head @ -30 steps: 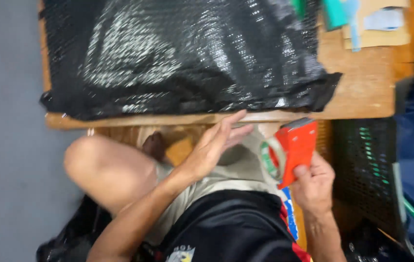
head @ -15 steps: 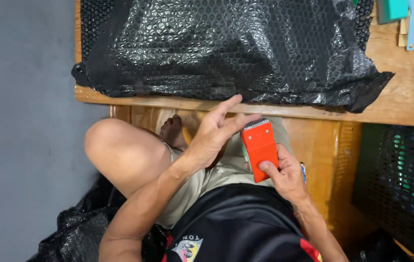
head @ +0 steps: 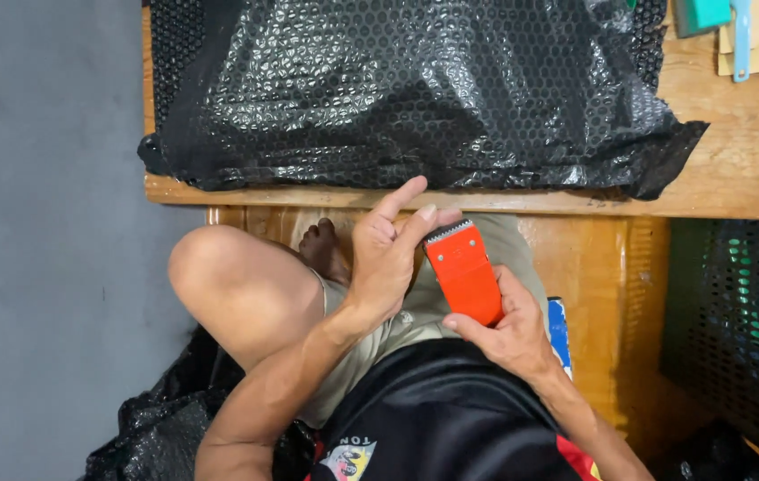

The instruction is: Wrapping a large object in black bubble wrap and using a handheld tool to cut the material.

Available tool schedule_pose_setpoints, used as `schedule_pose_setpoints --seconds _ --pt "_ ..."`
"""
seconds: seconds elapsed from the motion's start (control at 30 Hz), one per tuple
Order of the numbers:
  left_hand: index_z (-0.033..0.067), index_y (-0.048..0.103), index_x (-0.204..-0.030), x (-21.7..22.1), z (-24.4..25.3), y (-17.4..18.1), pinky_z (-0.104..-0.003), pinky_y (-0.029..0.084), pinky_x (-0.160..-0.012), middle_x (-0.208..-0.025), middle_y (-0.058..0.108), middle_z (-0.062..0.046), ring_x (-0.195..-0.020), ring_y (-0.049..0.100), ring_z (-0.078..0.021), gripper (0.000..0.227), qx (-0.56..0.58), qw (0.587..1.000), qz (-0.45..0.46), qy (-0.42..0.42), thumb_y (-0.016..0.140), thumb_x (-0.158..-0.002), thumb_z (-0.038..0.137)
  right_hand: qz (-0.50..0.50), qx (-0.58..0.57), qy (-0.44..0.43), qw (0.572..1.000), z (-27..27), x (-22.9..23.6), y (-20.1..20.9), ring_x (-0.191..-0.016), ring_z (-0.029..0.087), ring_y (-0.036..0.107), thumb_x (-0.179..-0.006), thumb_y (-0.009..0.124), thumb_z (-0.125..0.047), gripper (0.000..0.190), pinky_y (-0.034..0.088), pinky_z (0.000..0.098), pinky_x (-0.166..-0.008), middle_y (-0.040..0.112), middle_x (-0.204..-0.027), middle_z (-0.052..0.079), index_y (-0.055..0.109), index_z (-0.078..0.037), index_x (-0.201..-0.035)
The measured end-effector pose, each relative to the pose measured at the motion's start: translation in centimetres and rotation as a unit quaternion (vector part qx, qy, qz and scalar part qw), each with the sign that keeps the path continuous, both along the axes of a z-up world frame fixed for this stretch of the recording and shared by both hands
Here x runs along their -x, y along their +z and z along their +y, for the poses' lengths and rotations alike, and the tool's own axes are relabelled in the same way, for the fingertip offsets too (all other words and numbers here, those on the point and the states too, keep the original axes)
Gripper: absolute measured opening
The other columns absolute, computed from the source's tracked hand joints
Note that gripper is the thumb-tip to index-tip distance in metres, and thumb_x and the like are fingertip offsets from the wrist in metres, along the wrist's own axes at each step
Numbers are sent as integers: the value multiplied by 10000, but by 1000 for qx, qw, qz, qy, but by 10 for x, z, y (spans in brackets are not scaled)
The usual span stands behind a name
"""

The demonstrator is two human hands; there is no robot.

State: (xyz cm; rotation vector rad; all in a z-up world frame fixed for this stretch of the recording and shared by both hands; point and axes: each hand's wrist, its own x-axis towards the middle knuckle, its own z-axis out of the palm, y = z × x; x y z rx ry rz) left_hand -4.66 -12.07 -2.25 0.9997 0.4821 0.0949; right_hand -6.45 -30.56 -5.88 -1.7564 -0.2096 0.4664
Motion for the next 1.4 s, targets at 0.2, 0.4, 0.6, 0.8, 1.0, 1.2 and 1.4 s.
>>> schedule_pose_setpoints --seconds 0.2,0.4,0.6,0.8,1.0,1.2,1.4 --pt "-68 517 -1432 -1 -1 -6 -437 573 -980 -1030 726 -332 -1024 729 -336 477 26 999 -29 27 619 -977 31 43 -13 -31 998 -6 8 2 -590 204 717 -709 914 -155 321 548 317 -575 705 -612 102 708 -61 -937" --pt "-83 495 -1441 -3 1 -6 -448 576 -978 -1019 727 -333 -1007 731 -364 479 13 999 -41 25 602 -982 4 22 16 27 999 -9 -3 8 -653 207 707 -660 949 -172 379 542 337 -597 691 -635 123 704 -63 -928" --pt "-84 487 -1447 -3 0 -7 -447 578 -982 -1033 727 -322 -1024 724 -352 490 14 998 -51 20 612 -984 18 41 18 -17 999 0 4 16 -604 211 730 -706 897 -175 297 552 342 -605 727 -621 105 727 -87 -933" --pt "-85 478 -1452 -2 1 -14 -452 577 -985 -1039 725 -326 -1023 723 -352 499 7 999 -48 13 617 -988 35 28 -10 14 999 -10 2 -2 -591 181 707 -678 922 -137 310 541 303 -592 698 -571 97 699 -58 -879" --pt "-90 468 -1457 -1 2 -18 -474 578 -987 -1028 725 -331 -1031 719 -381 515 16 998 -53 21 628 -980 23 41 -2 55 998 -8 0 10 -559 188 720 -672 924 -129 294 556 329 -587 714 -558 100 708 -70 -862" --pt "-89 467 -1457 -4 1 -15 -466 578 -988 -1033 728 -323 -1038 718 -364 517 4 998 -59 22 630 -984 40 43 -1 28 999 -3 0 14 -609 188 688 -691 915 -144 296 552 356 -616 724 -626 101 715 -73 -897" --pt "-89 467 -1461 -3 -1 -14 -462 574 -988 -1039 732 -319 -1047 720 -361 527 -6 998 -59 11 636 -980 45 34 -5 44 998 -14 -4 -8 -591 189 663 -671 942 -166 343 538 330 -598 694 -629 98 681 -69 -871"
